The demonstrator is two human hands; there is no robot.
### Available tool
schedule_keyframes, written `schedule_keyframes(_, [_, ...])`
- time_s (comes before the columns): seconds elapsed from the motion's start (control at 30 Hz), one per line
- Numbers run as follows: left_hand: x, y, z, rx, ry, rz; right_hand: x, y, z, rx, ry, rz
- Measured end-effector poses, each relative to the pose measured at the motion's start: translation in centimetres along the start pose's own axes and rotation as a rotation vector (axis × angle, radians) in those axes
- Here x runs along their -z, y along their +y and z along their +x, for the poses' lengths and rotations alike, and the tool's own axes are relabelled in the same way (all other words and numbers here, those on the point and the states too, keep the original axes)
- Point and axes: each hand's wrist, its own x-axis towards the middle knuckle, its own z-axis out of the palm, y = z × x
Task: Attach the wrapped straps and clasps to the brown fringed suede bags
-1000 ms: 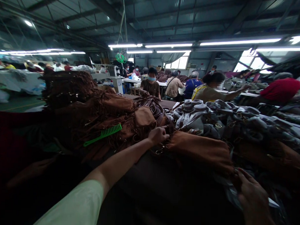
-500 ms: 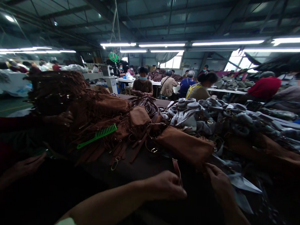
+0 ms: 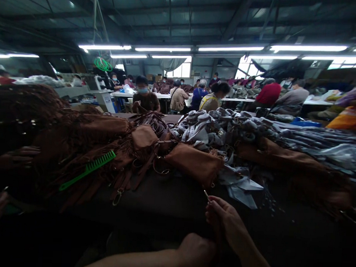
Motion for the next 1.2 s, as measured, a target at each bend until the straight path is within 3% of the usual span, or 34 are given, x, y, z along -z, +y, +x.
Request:
schedule_keyframes(0.07, [0.1,-0.5,-0.1,-0.043,-0.03,-0.025,0.0,0.1,-0.4,0.015,0.009,0.025])
schedule_keyframes(0.17, [2.5,-1.9,-0.4,-0.026,0.019,-0.2,0.7,0.2,-0.8,0.143,0.06,-0.055])
schedule_keyframes(0.3, [7.1,-3.3,0.5,0.092,0.3,-0.801,1.4,0.5,-1.4,0.28,0.025,-0.268])
schedule_keyframes(0.37, [8.5,-3.3,1.4,0.062,0.334,-1.095,1.5,0.6,-1.8,0.353,0.015,-0.432])
schedule_keyframes(0.43, [8.9,-3.1,2.3,0.009,0.345,-1.238,1.5,0.4,-2.2,0.46,0.024,-0.607])
schedule_keyframes(0.67, [8.7,-2.3,3.2,0.049,0.441,-1.365,1.7,-0.1,-2.8,0.674,0.202,-0.944])
schedule_keyframes(0.97, [8.8,-2.4,4.1,0.11,0.329,-1.488,2.4,0.6,-1.1,0.865,0.225,-1.072])
schedule_keyframes(1.2, [9.6,-3.0,4.8,0.085,0.247,-1.335,3.5,0.2,-0.3,0.938,0.181,-1.075])
